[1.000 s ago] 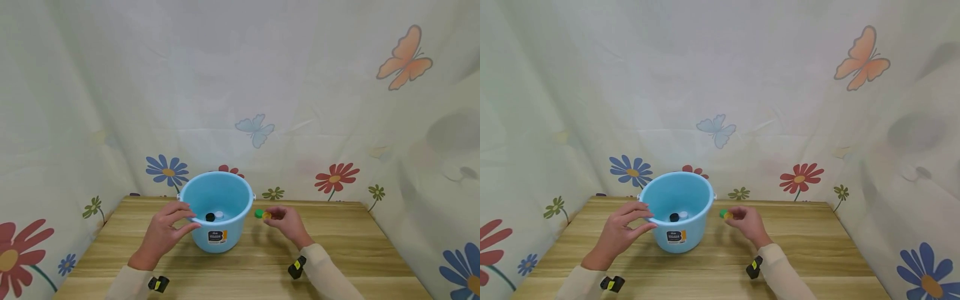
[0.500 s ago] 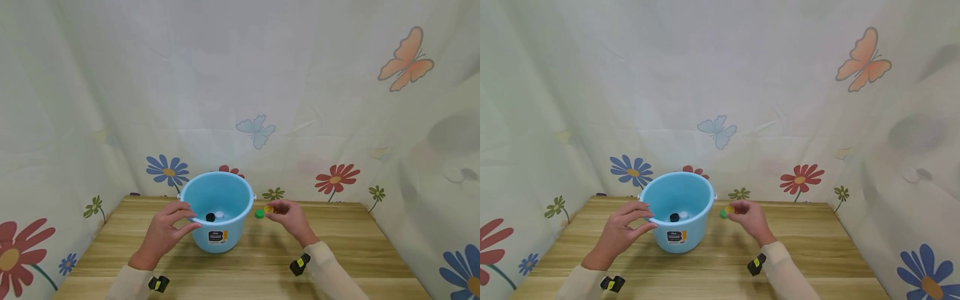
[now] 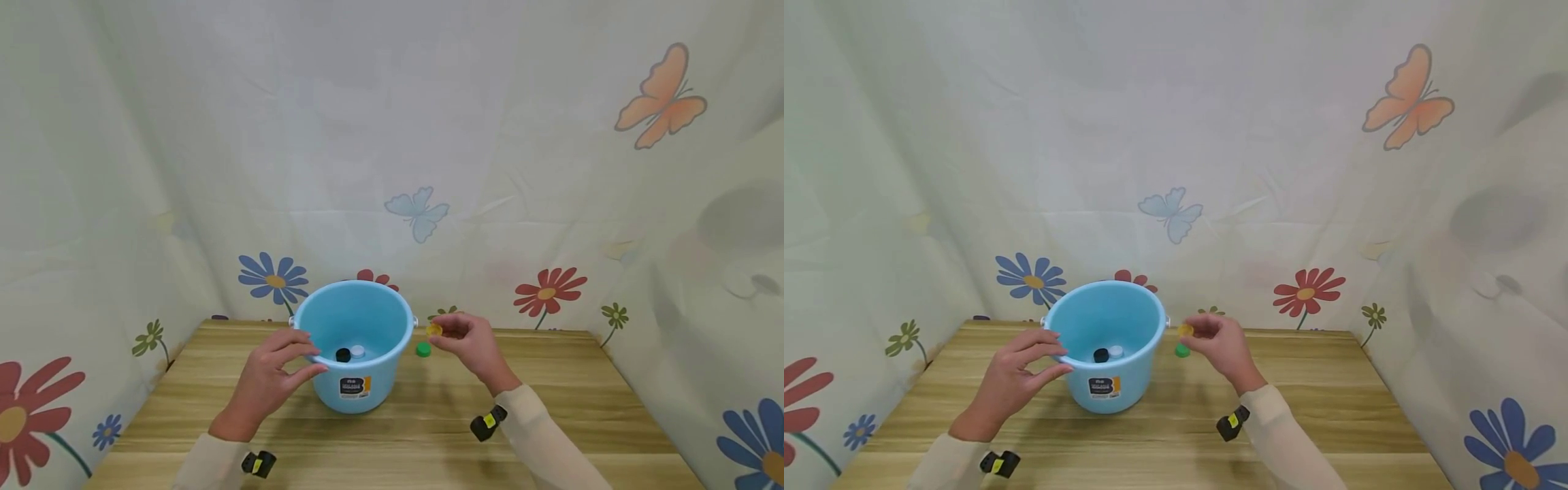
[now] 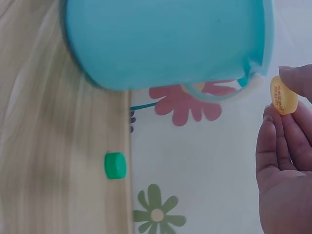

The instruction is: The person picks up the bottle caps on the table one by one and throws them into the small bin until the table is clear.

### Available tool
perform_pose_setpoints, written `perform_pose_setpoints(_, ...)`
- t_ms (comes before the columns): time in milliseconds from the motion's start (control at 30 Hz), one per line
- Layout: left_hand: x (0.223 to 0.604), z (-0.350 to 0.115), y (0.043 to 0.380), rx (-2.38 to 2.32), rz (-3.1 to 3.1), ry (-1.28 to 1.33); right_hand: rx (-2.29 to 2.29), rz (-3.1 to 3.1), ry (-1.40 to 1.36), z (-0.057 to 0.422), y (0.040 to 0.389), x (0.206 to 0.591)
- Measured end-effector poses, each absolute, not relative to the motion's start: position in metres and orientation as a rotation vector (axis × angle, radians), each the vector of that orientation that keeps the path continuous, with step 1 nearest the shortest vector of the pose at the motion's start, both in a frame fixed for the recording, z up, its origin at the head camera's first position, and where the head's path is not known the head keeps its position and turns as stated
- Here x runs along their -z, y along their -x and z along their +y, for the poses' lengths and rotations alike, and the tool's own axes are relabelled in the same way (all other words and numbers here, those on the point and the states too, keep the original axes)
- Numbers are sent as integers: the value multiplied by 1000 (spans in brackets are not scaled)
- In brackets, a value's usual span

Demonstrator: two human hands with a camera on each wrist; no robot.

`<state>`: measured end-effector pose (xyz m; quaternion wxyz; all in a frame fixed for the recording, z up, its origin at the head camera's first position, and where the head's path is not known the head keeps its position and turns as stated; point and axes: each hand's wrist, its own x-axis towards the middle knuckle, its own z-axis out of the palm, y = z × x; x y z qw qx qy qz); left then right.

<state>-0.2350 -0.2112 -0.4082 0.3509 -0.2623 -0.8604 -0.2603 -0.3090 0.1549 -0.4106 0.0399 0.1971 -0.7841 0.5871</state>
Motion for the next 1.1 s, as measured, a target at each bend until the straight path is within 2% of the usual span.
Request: perform_pose_setpoints(1100,411,-213,238,693,-2204,702,-1864,-2309,-696,111,312,379)
